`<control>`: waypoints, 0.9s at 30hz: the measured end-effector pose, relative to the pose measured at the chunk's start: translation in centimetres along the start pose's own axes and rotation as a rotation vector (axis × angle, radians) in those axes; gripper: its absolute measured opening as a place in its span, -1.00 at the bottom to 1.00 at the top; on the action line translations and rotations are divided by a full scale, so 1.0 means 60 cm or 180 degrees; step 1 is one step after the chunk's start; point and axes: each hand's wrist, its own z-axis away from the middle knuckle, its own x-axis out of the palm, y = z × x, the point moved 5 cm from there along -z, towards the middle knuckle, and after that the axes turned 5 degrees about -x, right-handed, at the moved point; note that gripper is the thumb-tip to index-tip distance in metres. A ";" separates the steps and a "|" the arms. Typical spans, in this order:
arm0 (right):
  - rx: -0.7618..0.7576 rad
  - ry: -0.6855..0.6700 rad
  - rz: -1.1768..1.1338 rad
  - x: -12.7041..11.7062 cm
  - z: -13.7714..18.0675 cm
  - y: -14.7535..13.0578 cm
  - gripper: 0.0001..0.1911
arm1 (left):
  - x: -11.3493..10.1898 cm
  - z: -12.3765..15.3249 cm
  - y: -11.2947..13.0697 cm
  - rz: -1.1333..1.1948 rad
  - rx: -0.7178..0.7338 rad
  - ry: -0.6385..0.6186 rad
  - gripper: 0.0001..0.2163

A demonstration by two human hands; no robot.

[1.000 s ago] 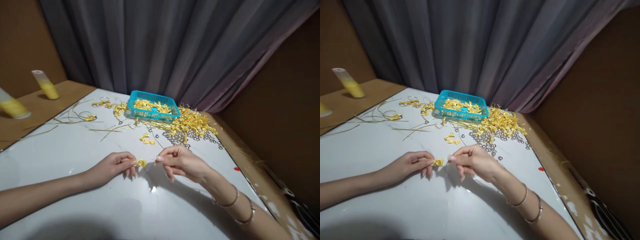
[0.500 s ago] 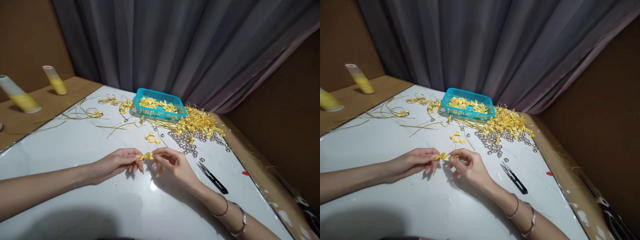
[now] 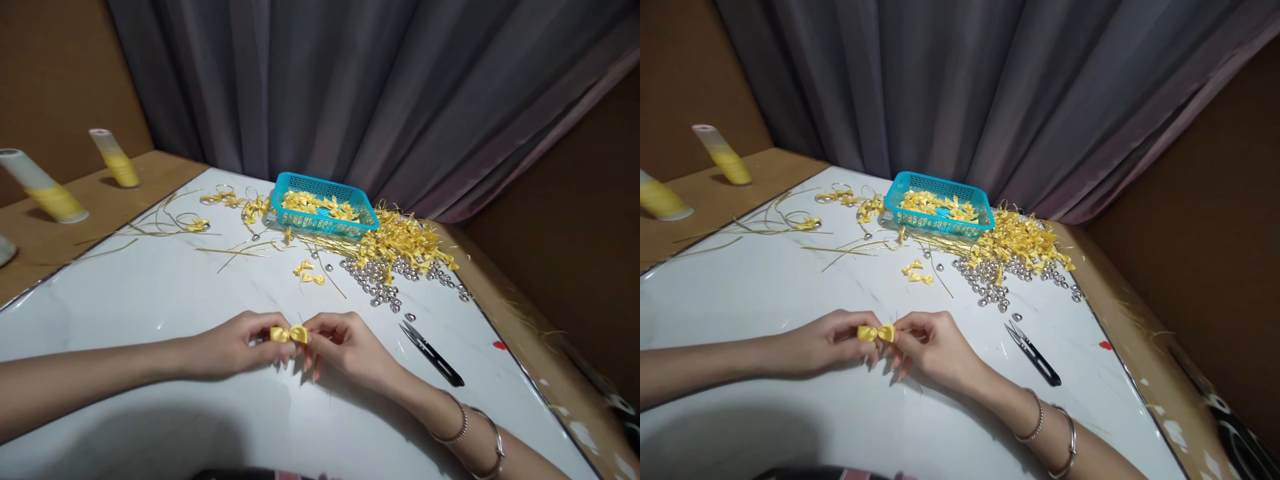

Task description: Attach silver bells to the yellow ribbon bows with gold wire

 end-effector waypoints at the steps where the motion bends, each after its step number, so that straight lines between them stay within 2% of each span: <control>1: 0.0066 -0.0050 -0.0005 0.003 0.001 0.001 -0.73 | 0.001 0.002 0.001 -0.0200 0.0027 0.0028 -0.77; 9: 0.0153 -0.0036 -0.0115 0.034 0.011 0.018 -0.64 | -0.008 0.000 0.001 -0.0422 0.0044 0.0545 -0.66; 14: 0.0102 0.0017 0.0181 0.018 0.007 0.008 -0.65 | -0.010 0.001 0.001 -0.0430 0.0007 0.0657 -0.67; 19: -0.0404 0.0327 0.0885 -0.015 0.002 -0.020 -0.67 | -0.008 0.000 -0.004 -0.0112 -0.0108 0.0607 -0.75; 23: -0.0989 0.0350 0.1469 -0.009 0.006 -0.024 -0.86 | -0.004 -0.001 -0.004 0.0187 -0.0025 0.0521 -0.77; 27: -0.1067 0.0294 0.1536 0.000 0.008 -0.020 -0.87 | 0.003 0.003 -0.002 0.0138 0.0118 0.0272 -0.82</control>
